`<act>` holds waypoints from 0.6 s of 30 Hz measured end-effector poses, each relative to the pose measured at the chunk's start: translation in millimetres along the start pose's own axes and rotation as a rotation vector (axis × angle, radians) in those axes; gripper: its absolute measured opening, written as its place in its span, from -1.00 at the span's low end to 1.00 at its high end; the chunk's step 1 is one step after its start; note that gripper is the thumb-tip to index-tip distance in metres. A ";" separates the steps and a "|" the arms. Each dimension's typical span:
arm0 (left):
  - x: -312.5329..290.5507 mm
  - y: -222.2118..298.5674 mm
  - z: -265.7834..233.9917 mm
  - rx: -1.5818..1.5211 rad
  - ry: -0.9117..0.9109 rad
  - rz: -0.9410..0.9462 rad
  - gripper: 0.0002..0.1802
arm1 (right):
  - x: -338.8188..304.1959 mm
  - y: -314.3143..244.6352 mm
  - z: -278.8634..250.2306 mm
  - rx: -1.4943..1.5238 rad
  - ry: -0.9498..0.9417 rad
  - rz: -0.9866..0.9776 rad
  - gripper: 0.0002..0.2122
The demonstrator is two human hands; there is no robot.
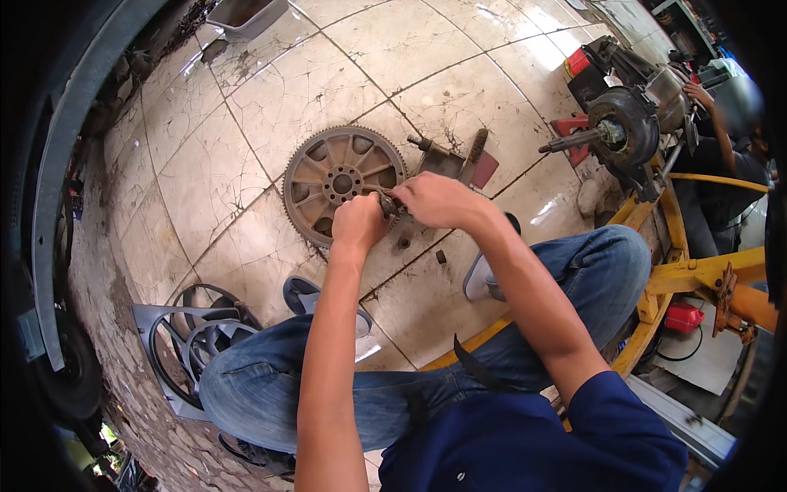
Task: The person sits on the floor and uses a sanding block to smooth the edges of a metal gear. They repeatedly rub the sanding block against the gear's teeth and rim, occasionally rotating the gear to access different areas.
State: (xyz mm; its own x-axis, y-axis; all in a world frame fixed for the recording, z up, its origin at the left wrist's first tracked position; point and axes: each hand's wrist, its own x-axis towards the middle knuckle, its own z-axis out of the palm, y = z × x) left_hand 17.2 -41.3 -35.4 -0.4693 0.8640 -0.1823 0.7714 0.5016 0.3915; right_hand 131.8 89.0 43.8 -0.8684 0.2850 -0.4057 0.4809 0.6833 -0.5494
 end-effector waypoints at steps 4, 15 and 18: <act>-0.9 4.0 -4.9 0.023 -0.039 -0.024 -0.80 | -5.7 24.4 -12.5 0.334 0.387 -0.057 -0.63; -9.4 14.6 -3.4 0.049 0.017 0.029 -0.77 | 4.9 61.1 37.7 0.619 0.281 0.078 -0.48; -11.3 13.4 -5.3 0.064 0.022 0.022 -0.76 | 6.4 62.7 8.7 0.753 0.376 0.473 -0.49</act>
State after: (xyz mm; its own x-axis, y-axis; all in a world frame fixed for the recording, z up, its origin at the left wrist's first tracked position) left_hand 30.5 -44.6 -23.3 -0.4603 0.8743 -0.1542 0.8074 0.4844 0.3368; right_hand 157.4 127.9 0.4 -0.4838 0.7061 -0.5170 0.6288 -0.1304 -0.7666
